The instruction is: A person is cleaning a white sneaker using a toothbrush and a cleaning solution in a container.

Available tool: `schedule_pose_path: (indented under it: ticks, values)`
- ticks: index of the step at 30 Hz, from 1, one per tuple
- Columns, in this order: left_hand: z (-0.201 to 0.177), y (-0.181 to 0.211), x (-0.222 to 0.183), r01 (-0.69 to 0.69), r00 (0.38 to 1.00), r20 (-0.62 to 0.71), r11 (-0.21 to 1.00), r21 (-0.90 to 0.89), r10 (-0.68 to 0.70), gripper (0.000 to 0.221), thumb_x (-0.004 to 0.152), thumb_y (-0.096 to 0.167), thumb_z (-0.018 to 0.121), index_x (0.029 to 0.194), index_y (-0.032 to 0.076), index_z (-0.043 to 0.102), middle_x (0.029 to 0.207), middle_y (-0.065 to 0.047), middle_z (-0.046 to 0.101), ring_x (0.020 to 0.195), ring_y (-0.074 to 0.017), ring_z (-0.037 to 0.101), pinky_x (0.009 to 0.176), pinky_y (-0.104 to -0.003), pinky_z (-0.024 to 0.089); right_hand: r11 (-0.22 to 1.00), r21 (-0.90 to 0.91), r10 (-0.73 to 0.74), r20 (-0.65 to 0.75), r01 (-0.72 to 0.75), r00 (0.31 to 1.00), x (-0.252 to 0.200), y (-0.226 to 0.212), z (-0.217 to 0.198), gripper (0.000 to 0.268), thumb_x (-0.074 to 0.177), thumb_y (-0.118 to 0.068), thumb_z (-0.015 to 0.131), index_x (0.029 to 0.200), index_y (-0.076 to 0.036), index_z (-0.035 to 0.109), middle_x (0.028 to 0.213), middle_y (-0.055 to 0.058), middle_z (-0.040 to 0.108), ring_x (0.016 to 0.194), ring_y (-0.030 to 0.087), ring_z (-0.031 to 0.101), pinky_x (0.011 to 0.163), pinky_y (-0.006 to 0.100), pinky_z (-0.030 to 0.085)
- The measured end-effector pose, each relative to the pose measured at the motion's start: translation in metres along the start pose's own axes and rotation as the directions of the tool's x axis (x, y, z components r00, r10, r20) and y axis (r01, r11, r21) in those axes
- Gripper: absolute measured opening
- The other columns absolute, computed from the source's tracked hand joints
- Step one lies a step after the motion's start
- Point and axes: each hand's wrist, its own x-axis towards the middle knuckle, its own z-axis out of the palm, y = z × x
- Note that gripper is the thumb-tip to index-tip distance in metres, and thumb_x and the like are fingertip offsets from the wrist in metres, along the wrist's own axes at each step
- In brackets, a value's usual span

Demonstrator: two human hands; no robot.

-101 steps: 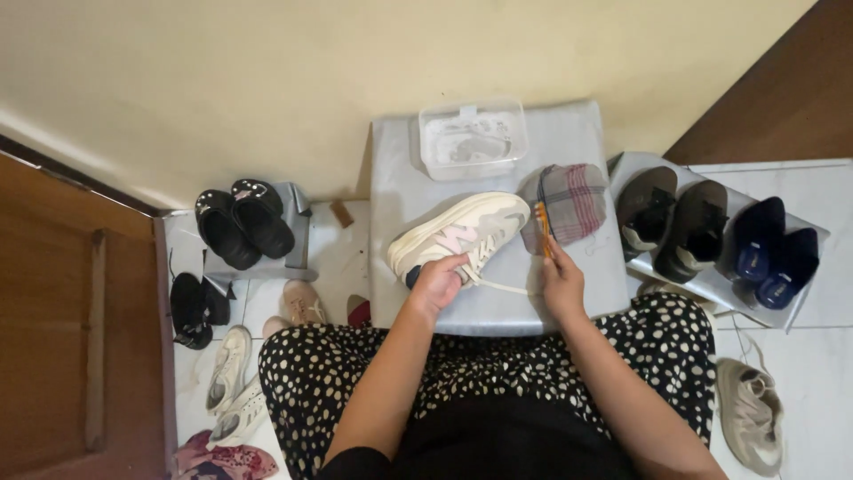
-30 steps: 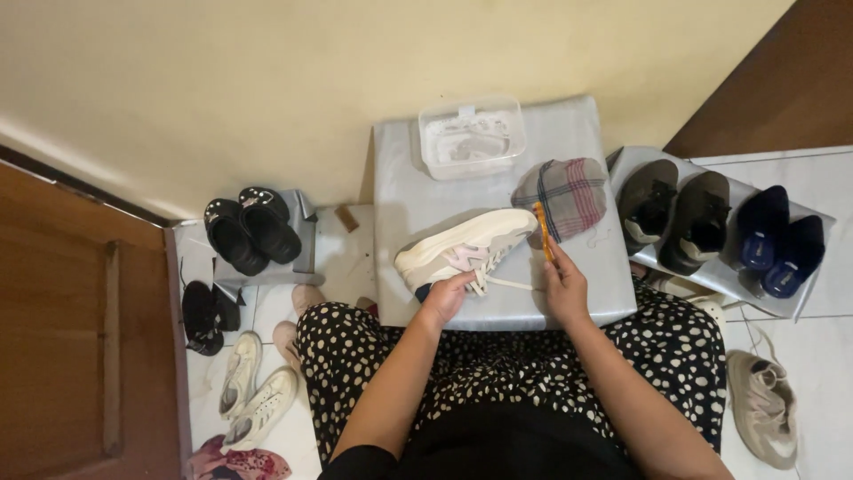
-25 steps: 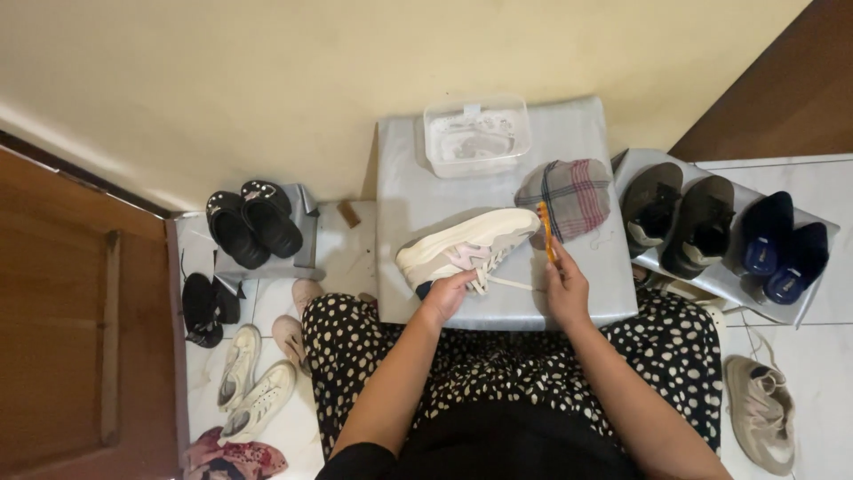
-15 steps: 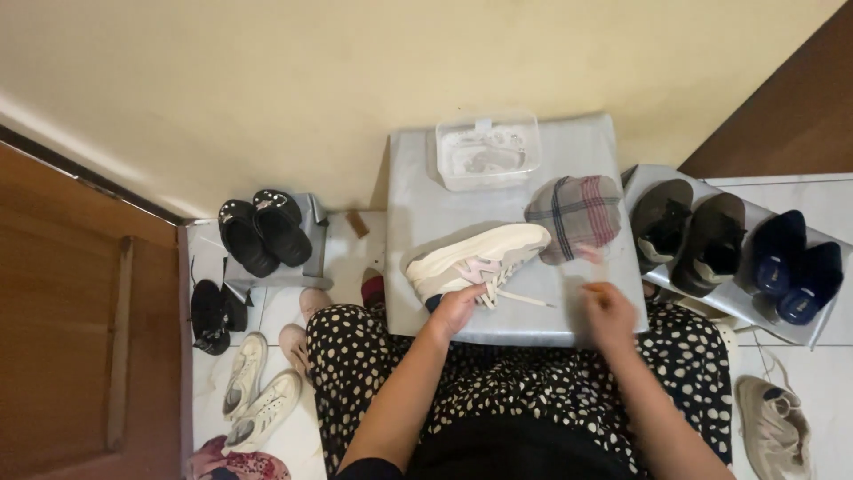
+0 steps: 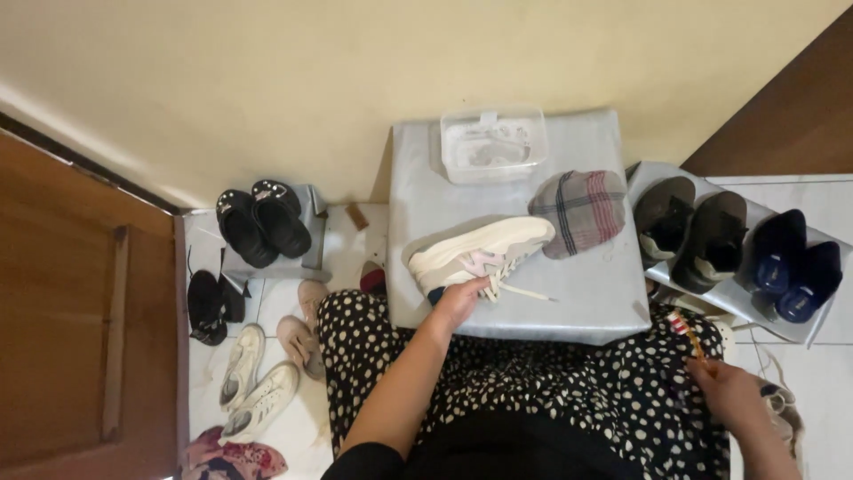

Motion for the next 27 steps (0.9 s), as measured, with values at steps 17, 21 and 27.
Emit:
schedule_pose_path:
  ticks: [17,21,27]
  values:
    - [0.001,-0.014,0.002,-0.127,0.991,0.025,0.992,-0.019,0.128,0.033,0.085,0.006,0.082,0.114,-0.005,0.072,0.110,-0.009,0.068,0.106,-0.0152,0.059,0.106,-0.035,0.042,0.829,0.363,-0.462,0.016,0.425,0.887,-0.109,-0.002,-0.026,0.049,0.076,-0.023,0.083,0.125,-0.020,0.078,0.096,0.014,0.089,0.095,0.030,0.083,0.087,0.046,0.063]
    - [0.006,-0.008,-0.001,-0.146,0.988,-0.040,0.988,0.054,0.148,0.035,0.082,0.010,0.085,0.110,-0.006,0.072,0.107,-0.011,0.066,0.106,-0.0170,0.058,0.105,-0.038,0.043,0.634,0.209,-0.685,-0.296,0.745,0.666,-0.082,-0.118,0.007,0.055,0.098,-0.010,0.058,0.151,-0.022,0.057,0.123,0.012,0.069,0.121,0.035,0.063,0.107,0.045,0.046]
    - [-0.003,-0.025,0.021,-0.038,0.953,-0.243,0.864,0.503,0.184,0.063,0.077,0.053,0.088,0.102,-0.004,0.077,0.104,-0.019,0.073,0.110,-0.0283,0.068,0.097,-0.045,0.049,0.538,0.025,-0.809,-0.267,0.843,0.524,-0.050,-0.206,0.065,0.073,0.093,-0.005,0.054,0.158,-0.037,0.043,0.095,0.001,0.061,0.089,0.024,0.071,0.080,0.036,0.059]
